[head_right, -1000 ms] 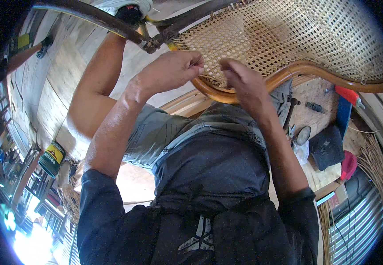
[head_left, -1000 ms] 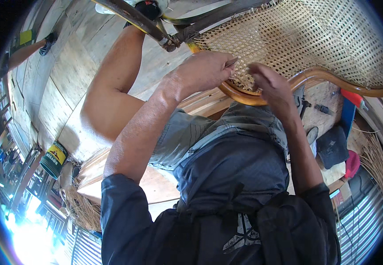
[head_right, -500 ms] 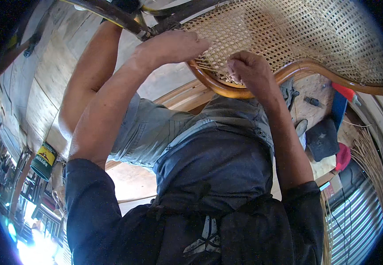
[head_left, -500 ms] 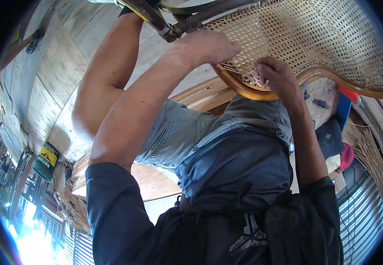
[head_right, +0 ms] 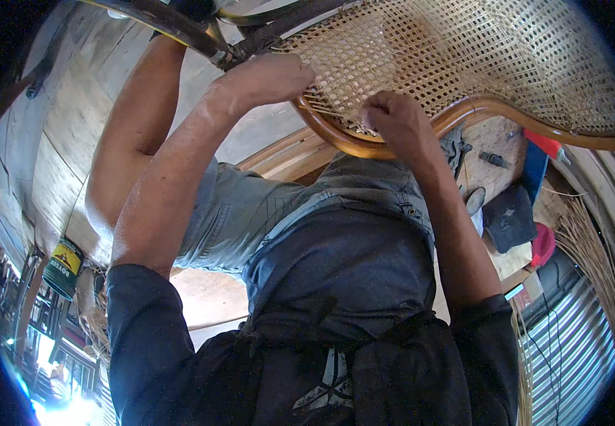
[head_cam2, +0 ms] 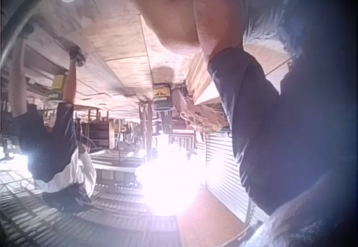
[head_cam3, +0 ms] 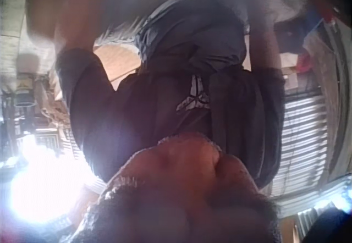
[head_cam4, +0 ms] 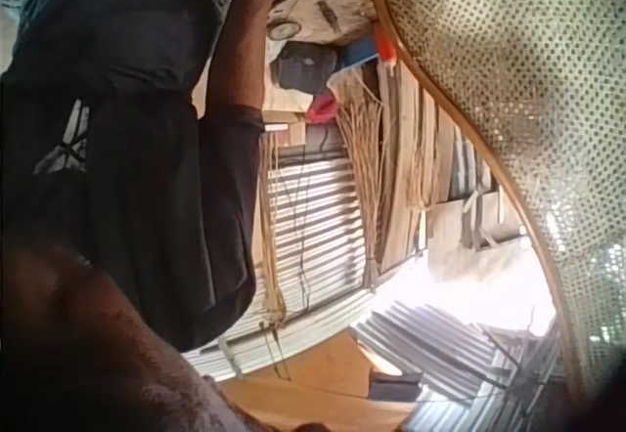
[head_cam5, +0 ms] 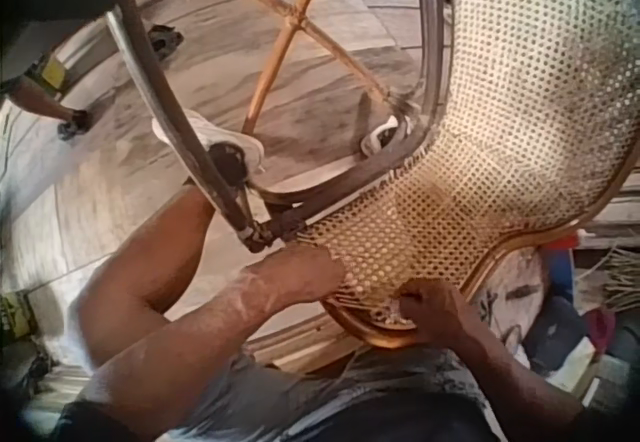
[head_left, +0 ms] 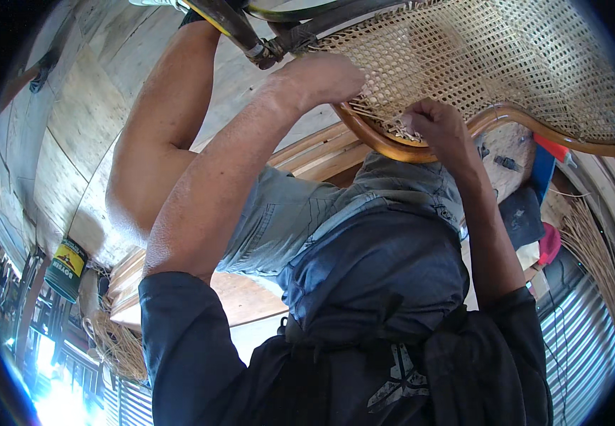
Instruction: Repairing the caning and frame of a rattan chair using weaving materials and tools.
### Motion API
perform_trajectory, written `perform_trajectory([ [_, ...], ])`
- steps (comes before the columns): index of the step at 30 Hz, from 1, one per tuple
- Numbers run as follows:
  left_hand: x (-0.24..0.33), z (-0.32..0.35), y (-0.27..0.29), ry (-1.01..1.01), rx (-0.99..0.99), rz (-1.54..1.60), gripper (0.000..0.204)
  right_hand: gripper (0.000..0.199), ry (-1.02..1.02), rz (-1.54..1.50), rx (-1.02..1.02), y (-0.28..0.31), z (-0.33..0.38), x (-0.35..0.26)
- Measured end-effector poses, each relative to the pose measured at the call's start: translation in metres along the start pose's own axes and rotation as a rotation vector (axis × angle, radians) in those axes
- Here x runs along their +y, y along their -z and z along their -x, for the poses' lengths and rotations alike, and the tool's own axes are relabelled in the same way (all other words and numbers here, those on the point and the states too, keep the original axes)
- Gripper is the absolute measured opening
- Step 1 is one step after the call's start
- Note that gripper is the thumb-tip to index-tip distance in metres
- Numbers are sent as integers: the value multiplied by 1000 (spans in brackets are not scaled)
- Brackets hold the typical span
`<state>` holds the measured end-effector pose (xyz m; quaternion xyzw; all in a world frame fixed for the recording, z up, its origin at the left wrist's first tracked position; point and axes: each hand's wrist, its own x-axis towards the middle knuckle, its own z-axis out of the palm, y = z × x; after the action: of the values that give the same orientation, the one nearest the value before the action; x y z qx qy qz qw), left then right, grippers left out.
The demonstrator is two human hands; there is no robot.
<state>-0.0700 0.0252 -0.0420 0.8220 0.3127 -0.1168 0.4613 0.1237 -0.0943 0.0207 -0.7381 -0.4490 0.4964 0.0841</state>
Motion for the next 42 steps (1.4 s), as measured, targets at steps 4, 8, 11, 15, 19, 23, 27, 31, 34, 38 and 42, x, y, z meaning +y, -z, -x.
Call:
perform_trajectory([
  [4, -7, -2, 5, -209, 170, -98, 41, 17, -45, -149, -87, 8, -17, -17],
  [8, 3, 7, 4, 305, 41, 1019, 43, 20, -48, -38, -211, 8, -31, -23],
  [11, 11, 19, 3, 384, -7, 1054, 44, 21, -10, -53, -209, 4, -31, -22],
  [15, 22, 25, 9, 339, -67, 775, 40, 23, -23, -13, -184, 3, -29, -22],
  [19, 1, 5, 7, 53, -315, 62, 35, 22, 30, -5, -229, -2, -32, -19],
  [23, 5, 8, 12, 111, -202, 209, 27, 30, 64, -18, -204, 0, -34, -15],
  [27, 0, 8, 3, -76, -85, 32, 26, 30, 60, -17, -208, -2, -38, -14],
  [31, 25, 14, 5, 18, -131, -59, 27, 26, 81, 207, -114, 1, -16, -15],
  [34, 39, 12, -9, -55, -31, -139, 22, 24, 36, 277, -11, -7, 13, -12],
  [38, 59, 12, -8, -117, 8, -246, 18, 21, -7, 238, 75, -11, 26, -11],
  [42, 59, 14, -7, -167, 32, -277, 17, 22, 46, 329, 136, -20, 27, -9],
])
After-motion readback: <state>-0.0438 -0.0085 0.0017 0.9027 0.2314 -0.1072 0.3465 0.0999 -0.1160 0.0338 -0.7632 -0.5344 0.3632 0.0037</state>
